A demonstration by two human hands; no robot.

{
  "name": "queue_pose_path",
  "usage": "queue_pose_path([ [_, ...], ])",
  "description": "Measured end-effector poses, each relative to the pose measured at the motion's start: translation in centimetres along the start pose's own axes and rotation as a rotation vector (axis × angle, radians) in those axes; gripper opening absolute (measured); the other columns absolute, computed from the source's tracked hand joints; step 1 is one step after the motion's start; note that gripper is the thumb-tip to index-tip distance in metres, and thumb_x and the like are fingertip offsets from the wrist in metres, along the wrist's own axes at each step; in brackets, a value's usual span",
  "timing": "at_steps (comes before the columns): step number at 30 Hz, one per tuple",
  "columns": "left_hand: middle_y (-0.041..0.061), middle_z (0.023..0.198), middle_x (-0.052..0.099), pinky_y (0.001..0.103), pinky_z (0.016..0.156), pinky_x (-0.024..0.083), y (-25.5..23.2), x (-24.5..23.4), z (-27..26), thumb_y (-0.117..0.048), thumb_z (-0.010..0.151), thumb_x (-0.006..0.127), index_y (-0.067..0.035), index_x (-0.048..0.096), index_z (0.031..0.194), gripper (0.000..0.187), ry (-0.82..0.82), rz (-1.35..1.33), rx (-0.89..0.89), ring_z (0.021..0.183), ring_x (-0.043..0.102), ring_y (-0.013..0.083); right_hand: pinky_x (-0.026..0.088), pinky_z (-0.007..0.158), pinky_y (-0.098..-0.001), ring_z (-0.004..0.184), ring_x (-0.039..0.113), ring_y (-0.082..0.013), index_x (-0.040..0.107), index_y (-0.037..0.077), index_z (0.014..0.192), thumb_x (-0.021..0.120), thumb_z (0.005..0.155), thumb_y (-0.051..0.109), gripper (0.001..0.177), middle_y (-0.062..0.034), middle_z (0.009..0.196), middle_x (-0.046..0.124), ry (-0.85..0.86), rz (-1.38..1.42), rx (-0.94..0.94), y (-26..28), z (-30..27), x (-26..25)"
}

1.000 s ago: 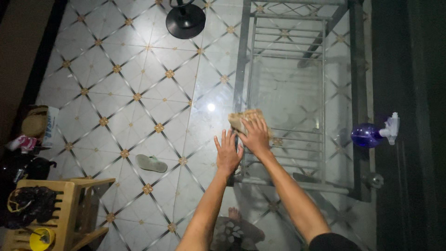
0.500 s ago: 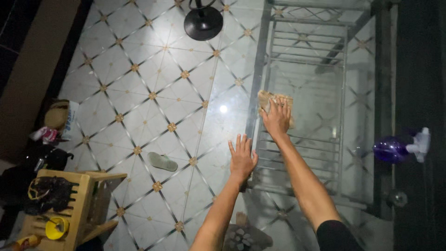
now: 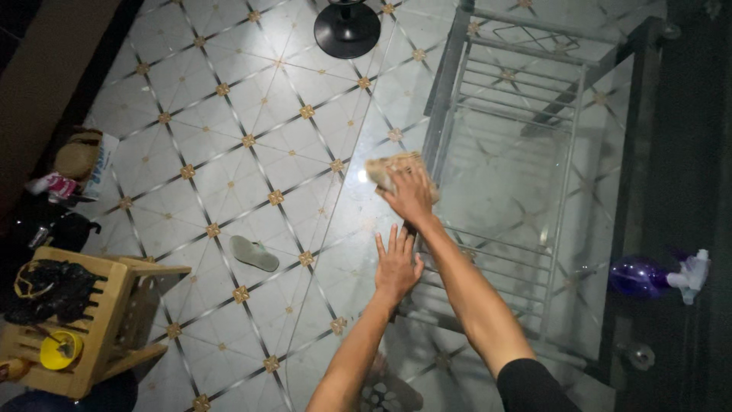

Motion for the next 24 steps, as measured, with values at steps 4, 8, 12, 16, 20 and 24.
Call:
queue_pose_path([
  [4, 0.021, 0.14, 0.053, 0.07, 0.12, 0.016, 0.1, -0.4, 0.3, -0.027, 0.083, 0.064, 0.002, 0.059, 0.133, 0.059, 0.004, -0.008, 0.016, 0.143, 0.038, 0.0399, 0.028, 0.122, -0.0519, 0.146, 0.043, -0.0334, 0.069, 0.02, 0.133, 0.077, 0.081, 0.049, 0.06, -0.0072, 0.137, 0.066, 0.112, 0.132, -0.103, 2.5, -2.7, -0.6],
  [8, 0.02, 0.13, 0.057, 0.07, 0.12, 0.019, 0.3, -1.2, -0.2, -0.021, 0.083, 0.067, -0.003, 0.062, 0.127, 0.047, -0.042, -0.194, 0.02, 0.132, 0.048, 0.0398, 0.027, 0.123, -0.0498, 0.147, 0.043, -0.0307, 0.073, 0.019, 0.129, 0.077, 0.082, 0.042, 0.053, -0.0081, 0.137, 0.067, 0.133, 0.221, -0.142, 1.9, -4.9, -0.9],
  [12, 0.024, 0.127, 0.055, 0.058, 0.116, 0.034, 2.6, -1.9, 0.2, -0.02, 0.087, 0.066, 0.0, 0.06, 0.124, 0.042, -0.102, -0.521, -0.145, 0.126, 0.049, 0.0417, 0.025, 0.122, -0.0516, 0.148, 0.039, -0.0327, 0.068, 0.018, 0.132, 0.076, 0.081, 0.047, 0.06, -0.0099, 0.145, 0.059, 0.147, 0.174, -0.167, 1.5, -4.2, -0.7],
  [16, 0.024, 0.134, 0.055, 0.053, 0.12, 0.037, 6.0, -4.3, -0.9, -0.014, 0.091, 0.061, -0.001, 0.061, 0.129, 0.04, -0.108, -0.356, -0.122, 0.133, 0.048, 0.0408, 0.022, 0.123, -0.0531, 0.151, 0.031, -0.0347, 0.057, 0.016, 0.144, 0.07, 0.087, 0.051, 0.068, -0.0114, 0.158, 0.046, 0.171, 0.08, -0.062, 1.8, -3.0, 0.0],
  [20, 0.021, 0.138, 0.055, 0.063, 0.118, 0.024, 7.8, -7.0, -3.1, -0.022, 0.09, 0.066, -0.001, 0.061, 0.129, 0.045, -0.109, -0.038, -0.099, 0.139, 0.044, 0.0386, 0.017, 0.125, -0.0576, 0.157, 0.023, -0.0355, 0.047, 0.016, 0.152, 0.061, 0.092, 0.061, 0.076, -0.0121, 0.165, 0.035, 0.213, 0.077, 0.064, 1.5, -2.0, 1.4],
  [24, 0.022, 0.143, 0.053, 0.063, 0.12, 0.02, 7.4, -6.8, -2.8, -0.026, 0.089, 0.063, -0.001, 0.06, 0.133, 0.051, -0.064, -0.003, -0.095, 0.142, 0.041, 0.0374, 0.008, 0.12, -0.0637, 0.156, 0.01, -0.0415, 0.035, 0.02, 0.159, 0.053, 0.09, 0.071, 0.087, -0.0142, 0.169, 0.02, 0.342, -0.02, 0.142, 1.2, 0.3, 3.9],
])
Point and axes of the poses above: each hand's wrist, its own z-axis towards the middle knuckle, its own x-axis out of the palm, y = z × x, the point moved 4 cm from there along z, towards the middle knuckle
